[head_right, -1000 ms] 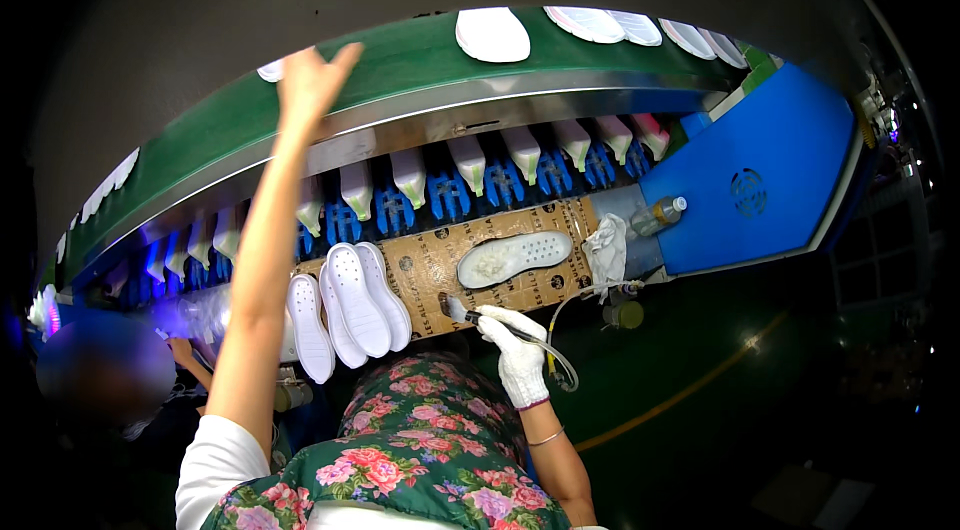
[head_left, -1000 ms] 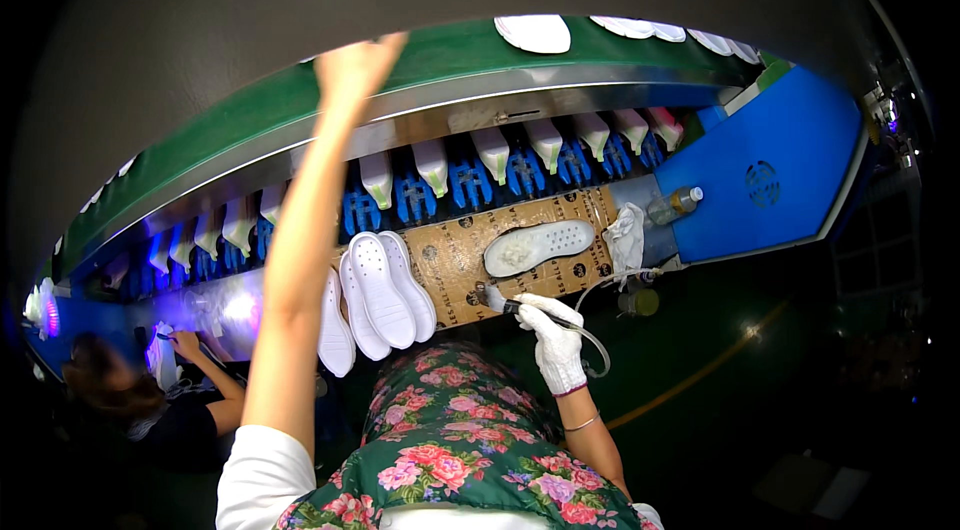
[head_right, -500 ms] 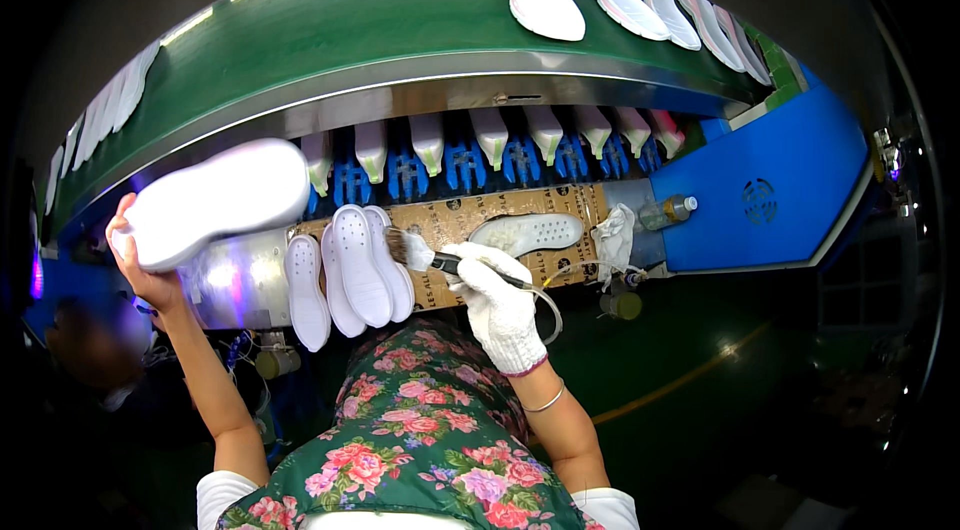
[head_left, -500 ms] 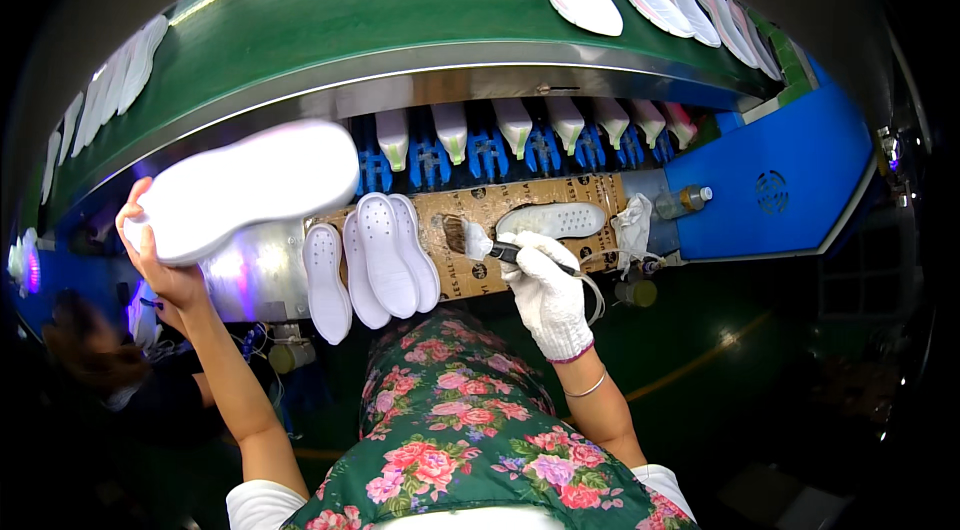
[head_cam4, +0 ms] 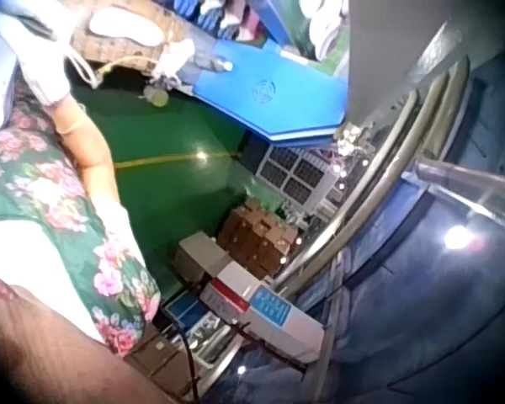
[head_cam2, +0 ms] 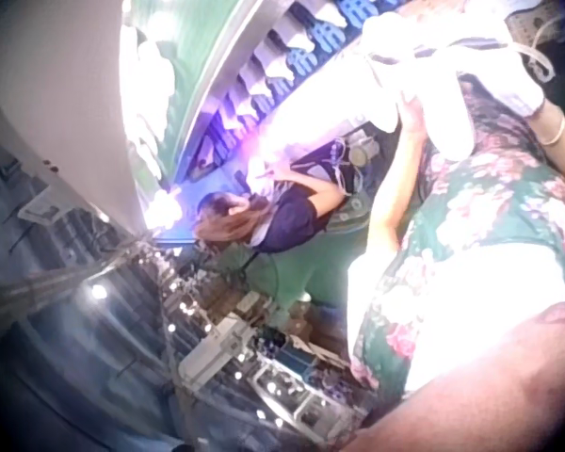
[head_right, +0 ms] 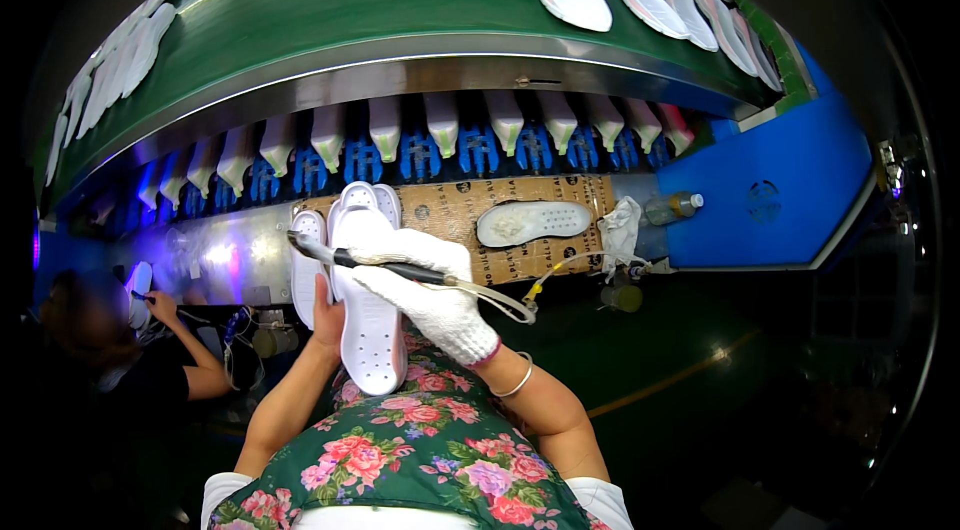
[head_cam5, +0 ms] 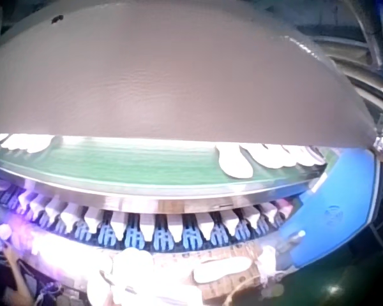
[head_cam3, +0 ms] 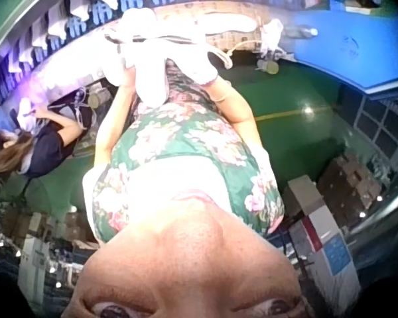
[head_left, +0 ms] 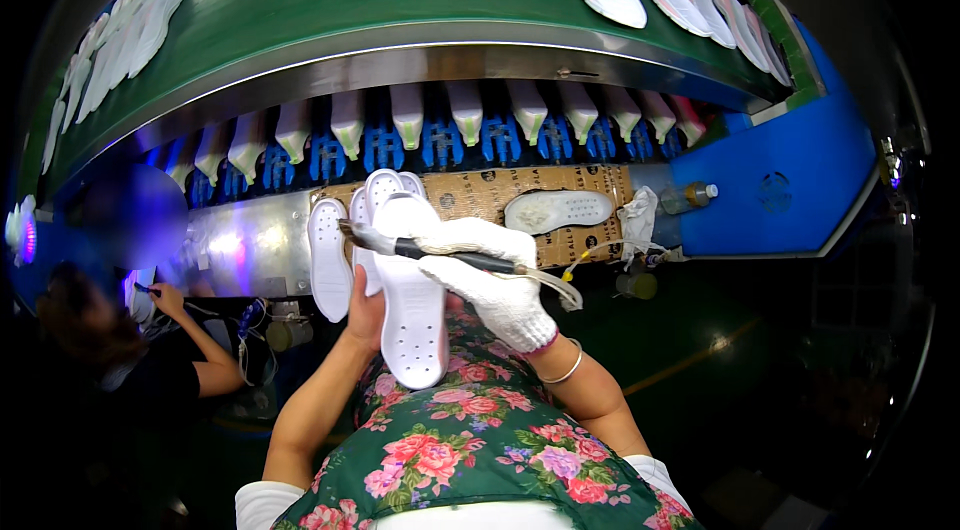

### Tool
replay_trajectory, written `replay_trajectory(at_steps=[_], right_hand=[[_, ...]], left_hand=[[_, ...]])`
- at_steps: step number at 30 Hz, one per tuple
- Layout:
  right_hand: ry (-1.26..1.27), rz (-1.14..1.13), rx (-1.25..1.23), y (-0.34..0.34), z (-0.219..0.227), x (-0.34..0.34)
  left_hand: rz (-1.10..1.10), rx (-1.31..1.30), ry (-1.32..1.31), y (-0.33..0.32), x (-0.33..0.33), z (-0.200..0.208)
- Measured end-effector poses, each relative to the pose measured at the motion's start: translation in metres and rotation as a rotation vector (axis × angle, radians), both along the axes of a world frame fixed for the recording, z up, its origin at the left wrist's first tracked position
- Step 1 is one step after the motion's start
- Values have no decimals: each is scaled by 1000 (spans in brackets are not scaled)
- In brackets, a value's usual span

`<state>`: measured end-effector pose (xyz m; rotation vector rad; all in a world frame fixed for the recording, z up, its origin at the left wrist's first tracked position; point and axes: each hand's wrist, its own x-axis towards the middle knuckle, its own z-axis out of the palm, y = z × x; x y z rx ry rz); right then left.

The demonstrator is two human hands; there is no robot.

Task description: The person applies liquid to shoe soles using a brush applicator and places the shoe soles onto a conveyor belt.

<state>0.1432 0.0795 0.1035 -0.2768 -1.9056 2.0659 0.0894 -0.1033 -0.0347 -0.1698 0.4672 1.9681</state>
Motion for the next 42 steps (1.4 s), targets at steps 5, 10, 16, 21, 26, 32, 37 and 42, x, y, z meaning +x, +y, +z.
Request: replay_trajectory(at_steps=[5,10,16,21,26,32,37,42], right_hand=[[147,-30,318,9,2,1],[275,-99,666,13,12,-14],[425,-198,997,6,10,-31],[399,28,827,-13,6,-16],[348,-197,605,1,-6,-23],[429,144,694,-12,0,-19],[399,25,780,-3,-5,-20],[408,288,533,-18,-6,-10]], left_hand=[[-109,154,-60,17,-4,25],[77,119,41,41,-16,50],[106,-124,286,50,2,60],[83,-112,323,41,-3,56],[-82,609,336,31,-13,25],[148,-64,349,22,-21,26],[178,-105,333,23,-30,37],[35,494,408,18,-58,16]])
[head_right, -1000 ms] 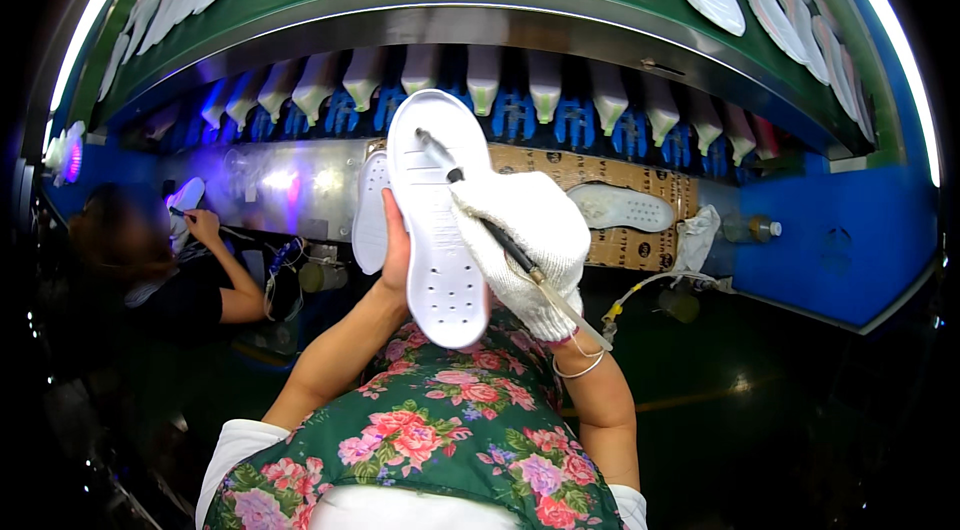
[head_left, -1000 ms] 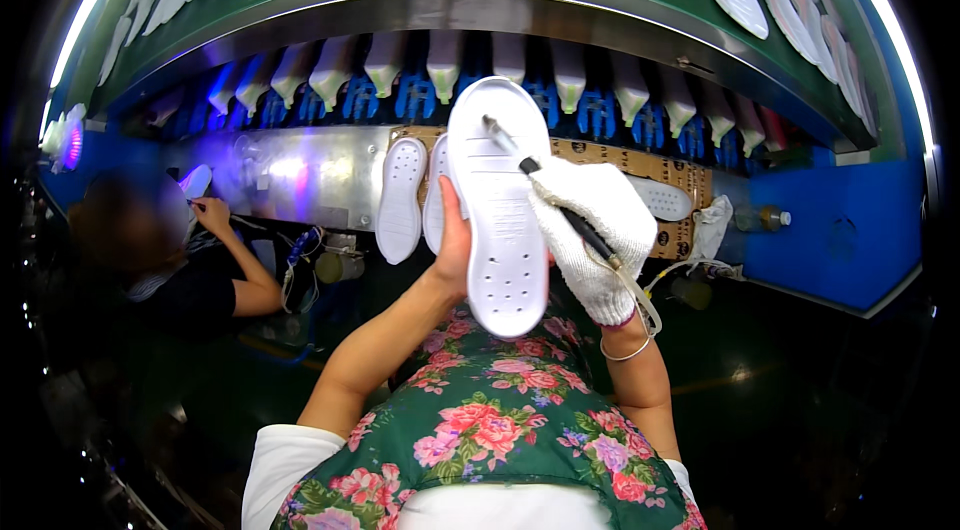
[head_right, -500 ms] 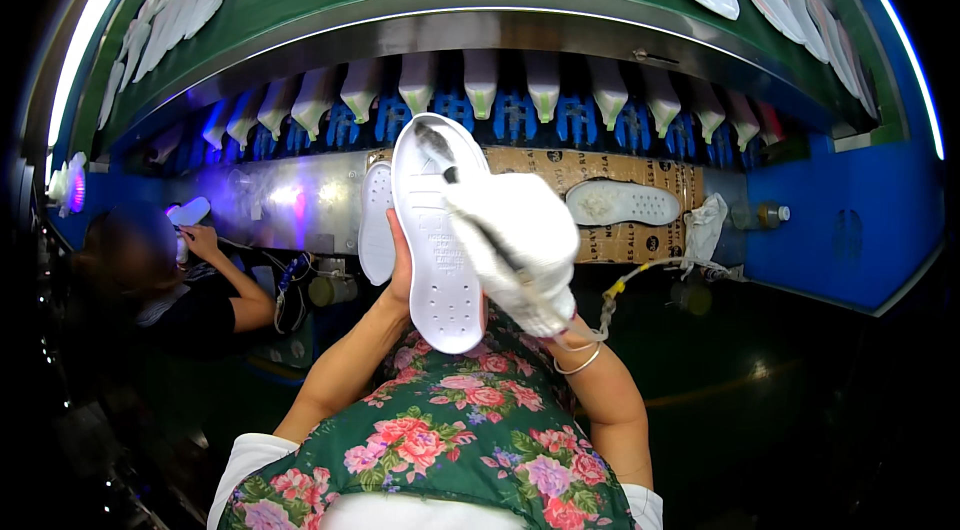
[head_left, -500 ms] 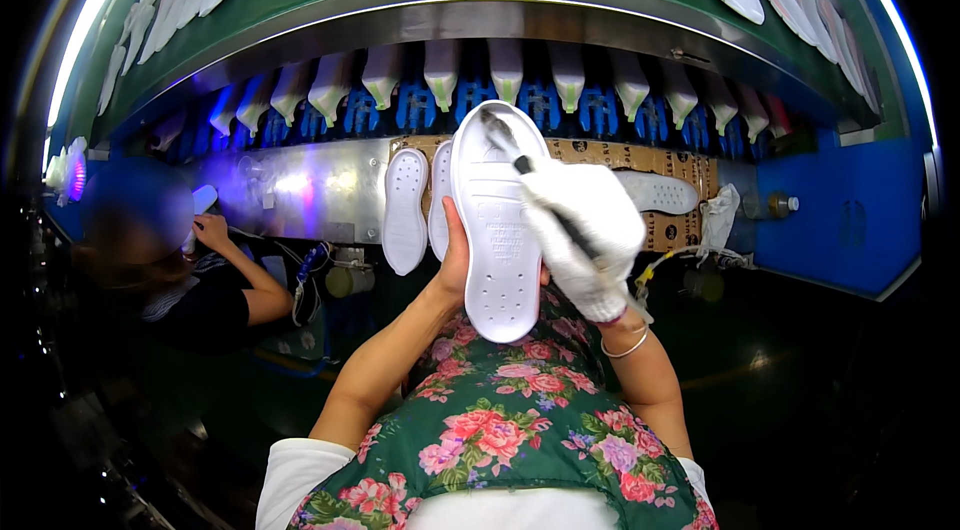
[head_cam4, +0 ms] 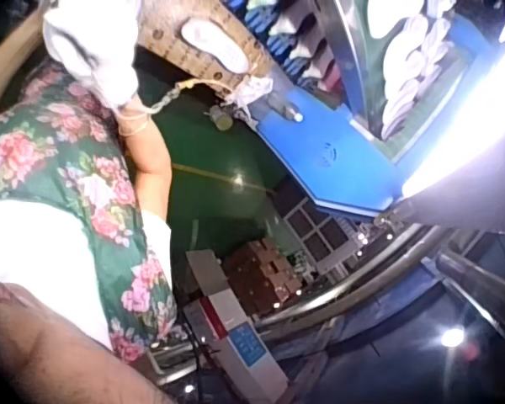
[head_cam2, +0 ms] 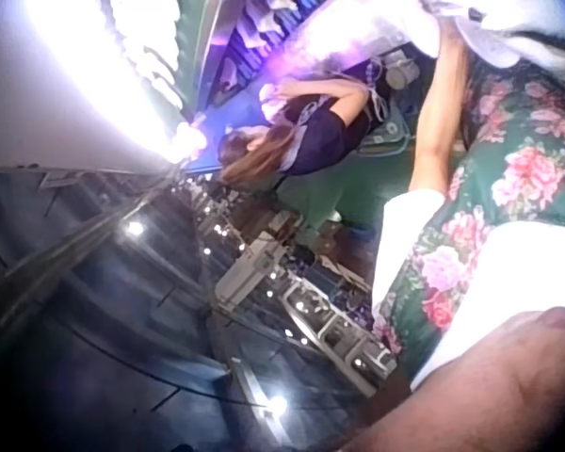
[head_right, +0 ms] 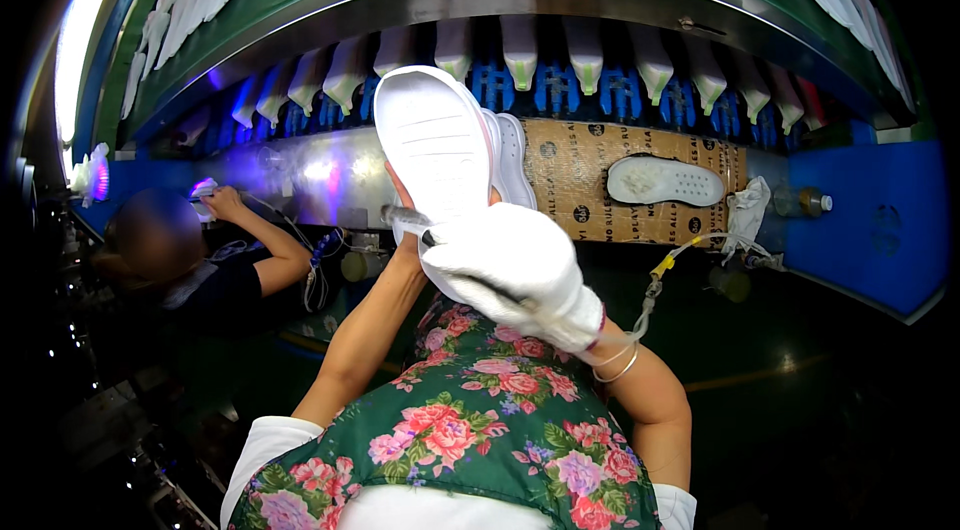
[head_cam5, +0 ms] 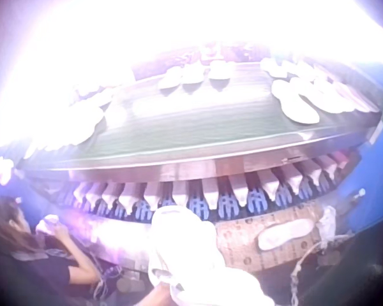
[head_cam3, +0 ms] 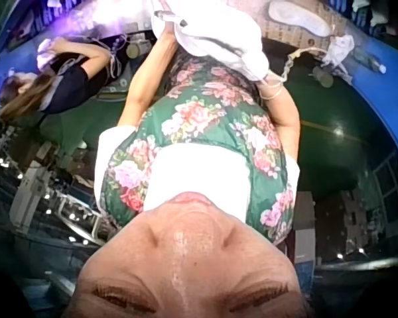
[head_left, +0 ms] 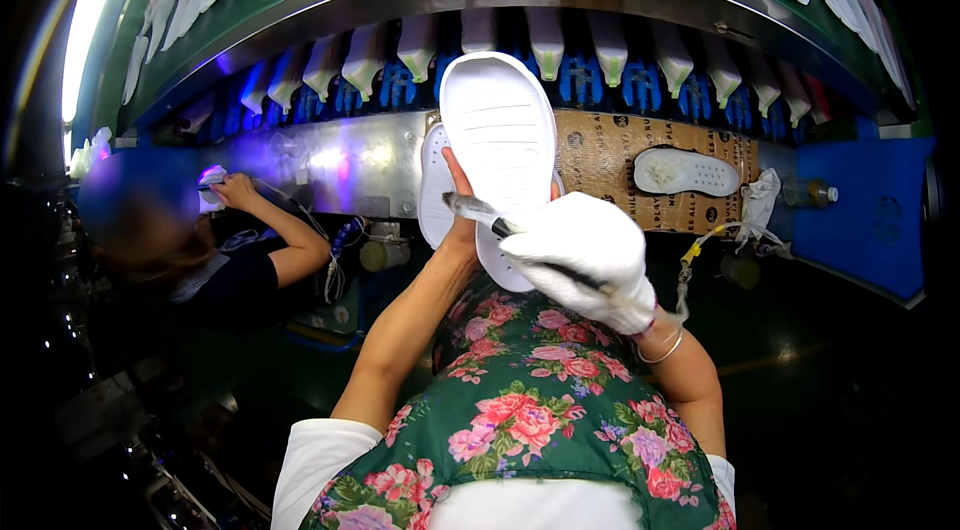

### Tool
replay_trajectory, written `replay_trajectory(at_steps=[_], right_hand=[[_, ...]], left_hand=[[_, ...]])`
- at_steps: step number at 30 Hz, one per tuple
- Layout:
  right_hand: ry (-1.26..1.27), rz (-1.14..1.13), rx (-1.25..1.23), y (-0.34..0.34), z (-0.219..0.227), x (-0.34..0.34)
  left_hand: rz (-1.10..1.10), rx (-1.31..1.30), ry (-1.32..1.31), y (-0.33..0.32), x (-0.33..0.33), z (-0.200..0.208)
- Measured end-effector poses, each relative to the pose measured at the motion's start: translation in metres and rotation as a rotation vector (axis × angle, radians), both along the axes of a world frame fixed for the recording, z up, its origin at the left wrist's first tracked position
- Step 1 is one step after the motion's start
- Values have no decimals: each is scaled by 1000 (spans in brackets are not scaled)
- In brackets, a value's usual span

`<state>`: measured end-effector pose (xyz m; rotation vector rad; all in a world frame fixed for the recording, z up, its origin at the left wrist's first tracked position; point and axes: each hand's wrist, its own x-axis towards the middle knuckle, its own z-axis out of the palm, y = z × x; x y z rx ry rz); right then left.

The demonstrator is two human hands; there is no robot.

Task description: The person applies liquid to shoe soles using a brush applicator and places the shoe soles onto a conveyor belt.

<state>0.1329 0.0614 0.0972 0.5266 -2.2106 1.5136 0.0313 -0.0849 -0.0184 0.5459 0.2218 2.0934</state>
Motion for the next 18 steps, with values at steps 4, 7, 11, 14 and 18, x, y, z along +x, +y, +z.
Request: replay_trajectory(at_steps=[4,7,11,14,18], right_hand=[[80,-239,158,7,-8,-3],[150,-152,252,-13,-21,7],[101,-69,58,-11,-10,1],[116,-142,108,-18,-16,6],[195,-58,168,-25,-17,6]], left_hand=[[243,-396,-540,2,3,33],[-6,-211,-199,-4,0,12],[-227,35,-285,-9,-14,0],[-146,24,-309,-1,-20,-2],[-118,55,-328,0,-24,6]])
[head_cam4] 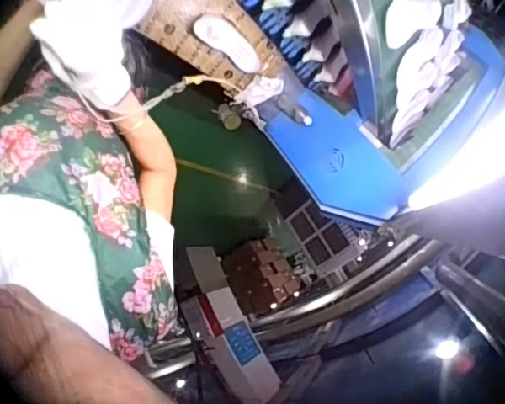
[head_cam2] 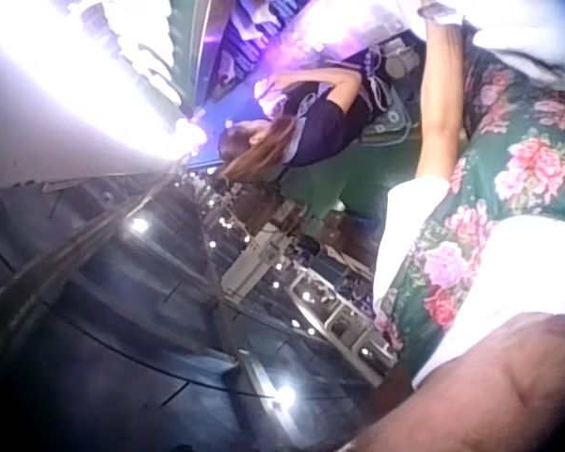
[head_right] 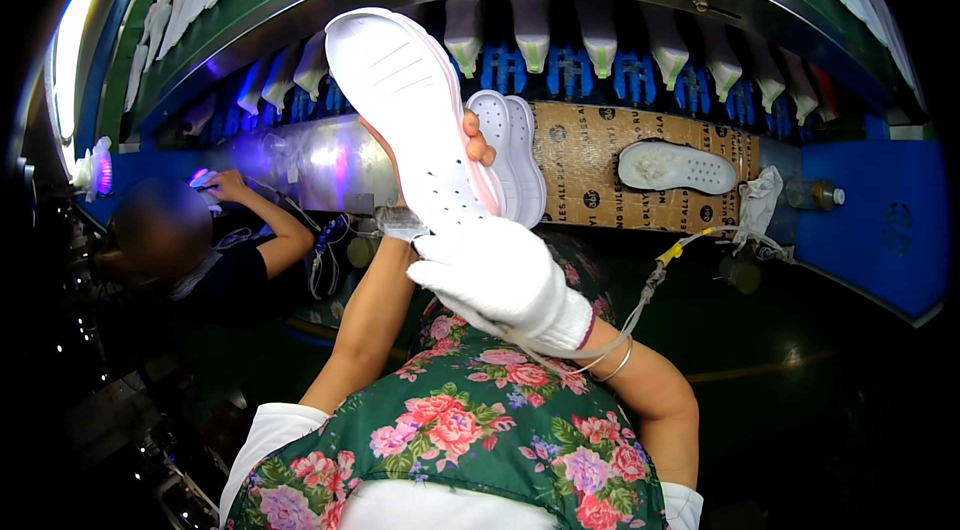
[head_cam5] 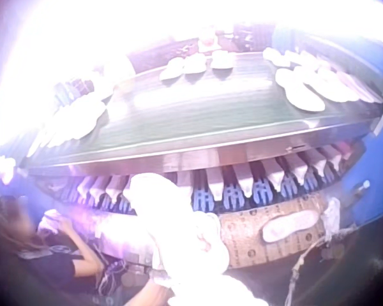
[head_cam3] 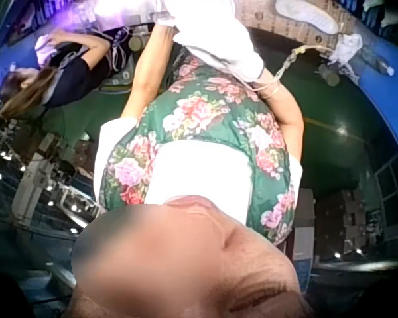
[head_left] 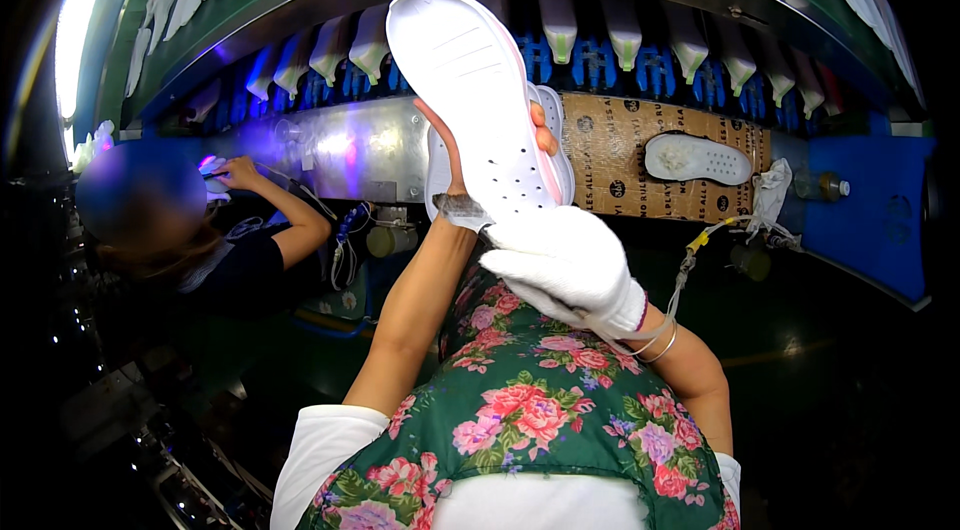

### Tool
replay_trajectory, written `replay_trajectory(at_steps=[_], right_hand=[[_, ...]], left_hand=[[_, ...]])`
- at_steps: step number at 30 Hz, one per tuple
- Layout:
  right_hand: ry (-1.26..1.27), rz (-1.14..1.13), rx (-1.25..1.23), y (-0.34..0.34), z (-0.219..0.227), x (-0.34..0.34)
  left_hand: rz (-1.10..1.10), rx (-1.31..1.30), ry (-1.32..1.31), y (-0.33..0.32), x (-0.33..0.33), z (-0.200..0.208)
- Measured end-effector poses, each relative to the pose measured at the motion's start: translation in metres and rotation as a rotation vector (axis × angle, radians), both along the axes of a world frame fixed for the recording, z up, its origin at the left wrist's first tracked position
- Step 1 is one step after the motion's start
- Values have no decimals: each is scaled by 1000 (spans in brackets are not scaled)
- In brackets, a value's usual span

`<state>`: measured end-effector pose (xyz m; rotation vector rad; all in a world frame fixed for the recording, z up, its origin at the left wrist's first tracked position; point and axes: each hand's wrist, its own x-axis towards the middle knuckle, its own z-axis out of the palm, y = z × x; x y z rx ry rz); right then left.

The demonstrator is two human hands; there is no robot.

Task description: The person applies liquid to shoe soles using a brush applicator and places the shoe soles onto a conveyor belt.

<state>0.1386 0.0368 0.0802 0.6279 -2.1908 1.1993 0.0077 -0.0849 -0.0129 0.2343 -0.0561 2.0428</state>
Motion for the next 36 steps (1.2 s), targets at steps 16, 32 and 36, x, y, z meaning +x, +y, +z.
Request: replay_trajectory(at_steps=[16,32,36], right_hand=[[-136,-9,0,6,-6,10],[-294,143,-201,10,3,8],[-128,12,98,6,-9,9]], left_hand=[[85,-253,79,7,-18,18],[-382,-431,332,2,-39,8],[-365,-725,487,10,-44,27]])
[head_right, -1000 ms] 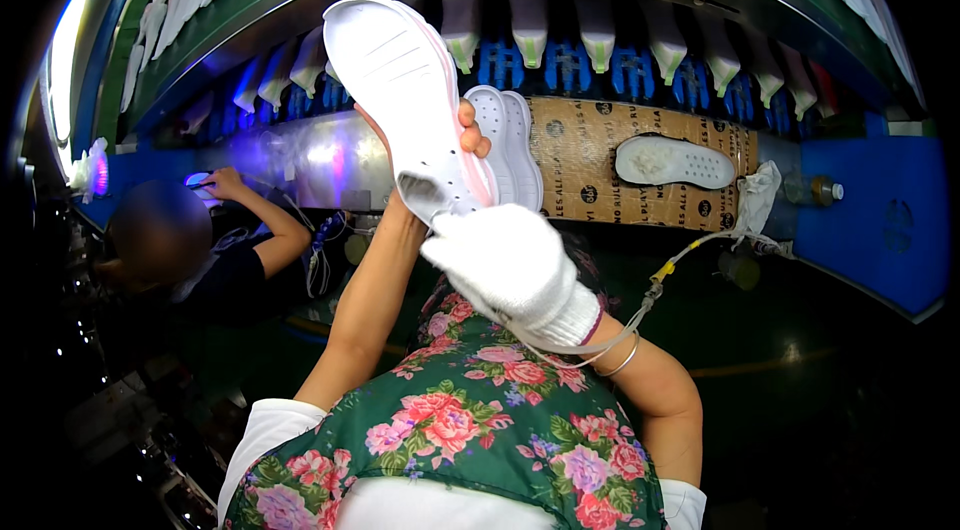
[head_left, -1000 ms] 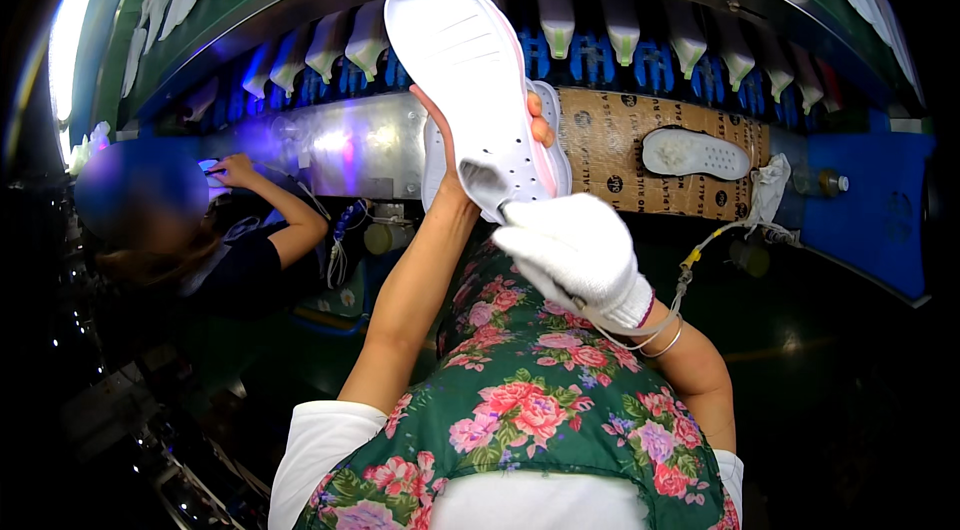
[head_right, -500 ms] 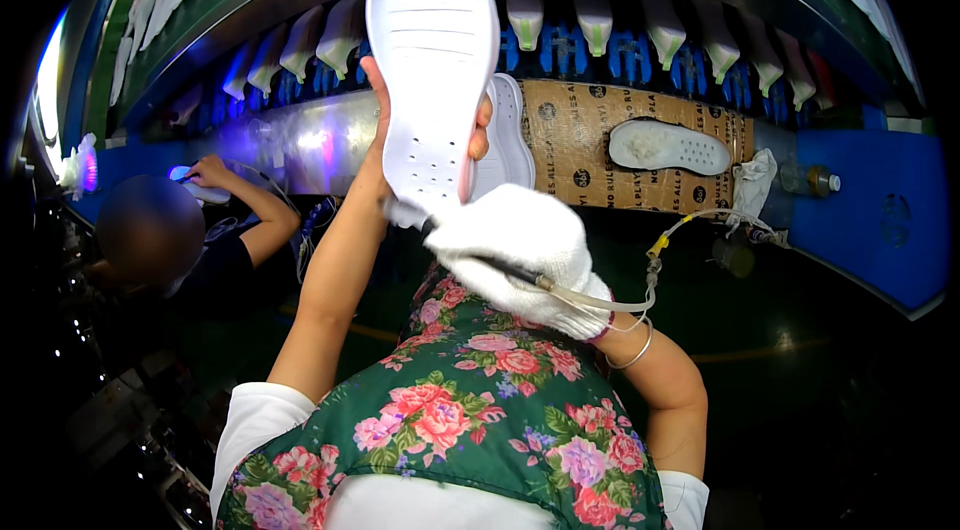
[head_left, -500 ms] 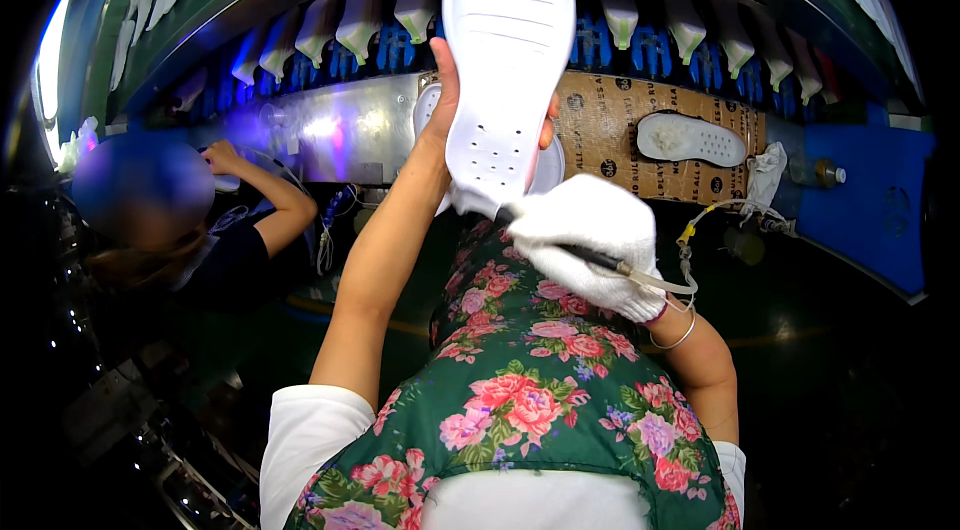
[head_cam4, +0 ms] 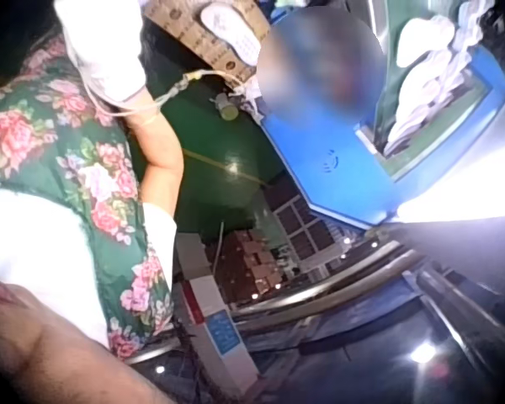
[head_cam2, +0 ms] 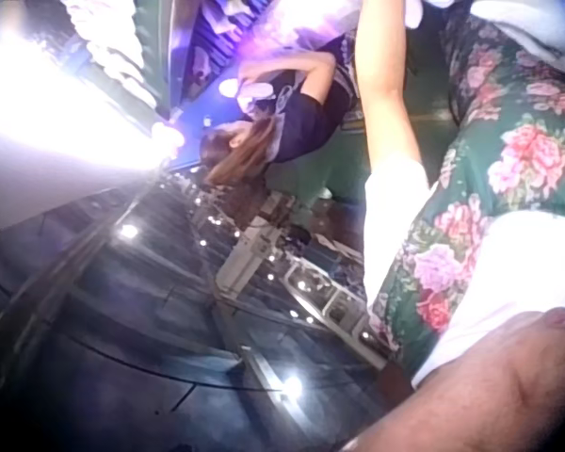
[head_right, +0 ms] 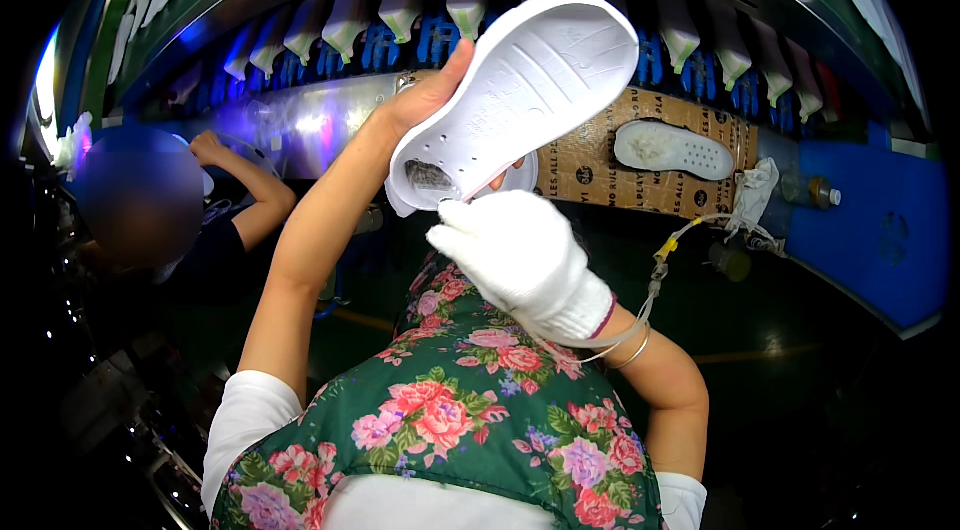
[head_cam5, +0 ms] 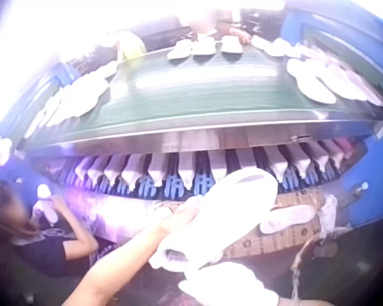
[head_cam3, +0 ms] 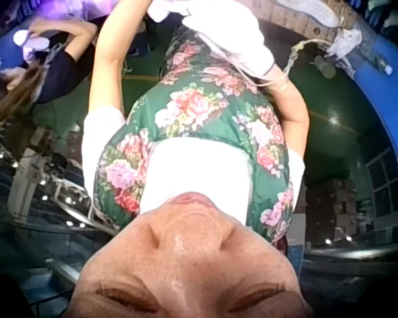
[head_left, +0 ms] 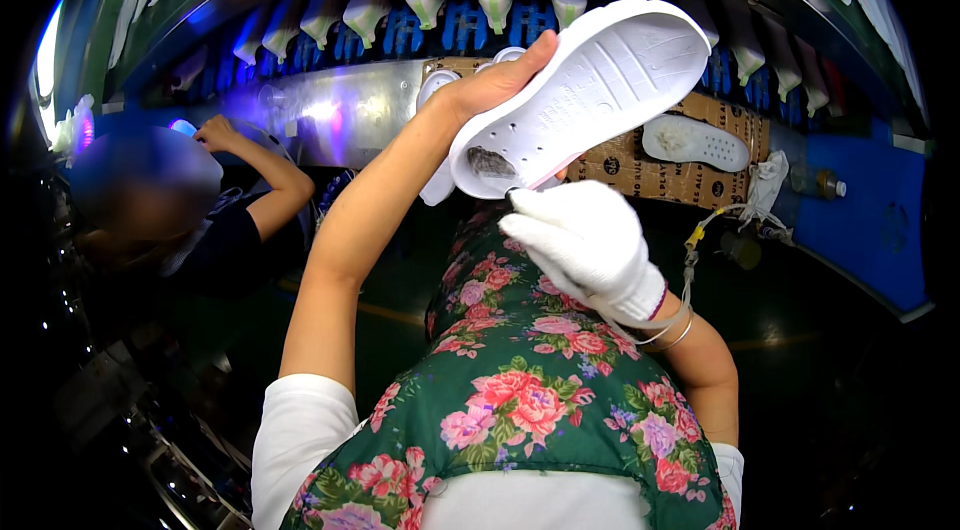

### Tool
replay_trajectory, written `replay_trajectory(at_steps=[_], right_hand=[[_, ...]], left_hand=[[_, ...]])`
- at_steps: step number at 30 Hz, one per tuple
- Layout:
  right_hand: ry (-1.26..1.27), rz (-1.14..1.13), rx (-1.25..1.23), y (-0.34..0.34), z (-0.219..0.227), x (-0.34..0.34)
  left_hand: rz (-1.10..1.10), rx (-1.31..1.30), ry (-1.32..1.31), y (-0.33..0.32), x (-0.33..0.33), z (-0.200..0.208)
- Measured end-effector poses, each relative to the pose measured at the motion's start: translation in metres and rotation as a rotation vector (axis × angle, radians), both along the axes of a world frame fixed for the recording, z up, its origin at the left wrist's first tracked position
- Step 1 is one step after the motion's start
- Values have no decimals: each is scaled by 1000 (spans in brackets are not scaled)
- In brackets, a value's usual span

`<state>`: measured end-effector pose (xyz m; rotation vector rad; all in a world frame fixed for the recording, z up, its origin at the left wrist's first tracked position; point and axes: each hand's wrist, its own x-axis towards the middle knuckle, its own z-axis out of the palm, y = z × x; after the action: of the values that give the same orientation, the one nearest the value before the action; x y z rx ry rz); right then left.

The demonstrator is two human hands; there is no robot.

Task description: The person applies liquid to shoe soles using a brush applicator and places the shoe soles onto a conveyor belt.

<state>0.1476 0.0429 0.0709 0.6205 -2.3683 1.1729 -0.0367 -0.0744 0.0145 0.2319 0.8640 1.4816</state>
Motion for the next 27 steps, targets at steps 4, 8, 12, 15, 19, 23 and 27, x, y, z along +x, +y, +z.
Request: replay_trajectory(at_steps=[4,8,12,15,19,23,27], right_hand=[[-102,69,-56,-1,5,-1],[-228,-2,-254,11,9,-5],[-128,17,-85,2,0,0],[-338,42,-312,6,10,1],[-234,-61,-82,13,6,-4],[-339,-50,-346,14,6,-1],[-227,-110,-79,16,8,0]], left_hand=[[-163,-306,419,16,-2,27],[-300,-269,582,24,-1,49],[-508,-376,881,33,-6,43],[-563,-450,913,36,-10,32],[-608,-484,920,39,-14,34],[-477,-456,900,37,-13,18],[-472,-421,872,39,-15,22]])
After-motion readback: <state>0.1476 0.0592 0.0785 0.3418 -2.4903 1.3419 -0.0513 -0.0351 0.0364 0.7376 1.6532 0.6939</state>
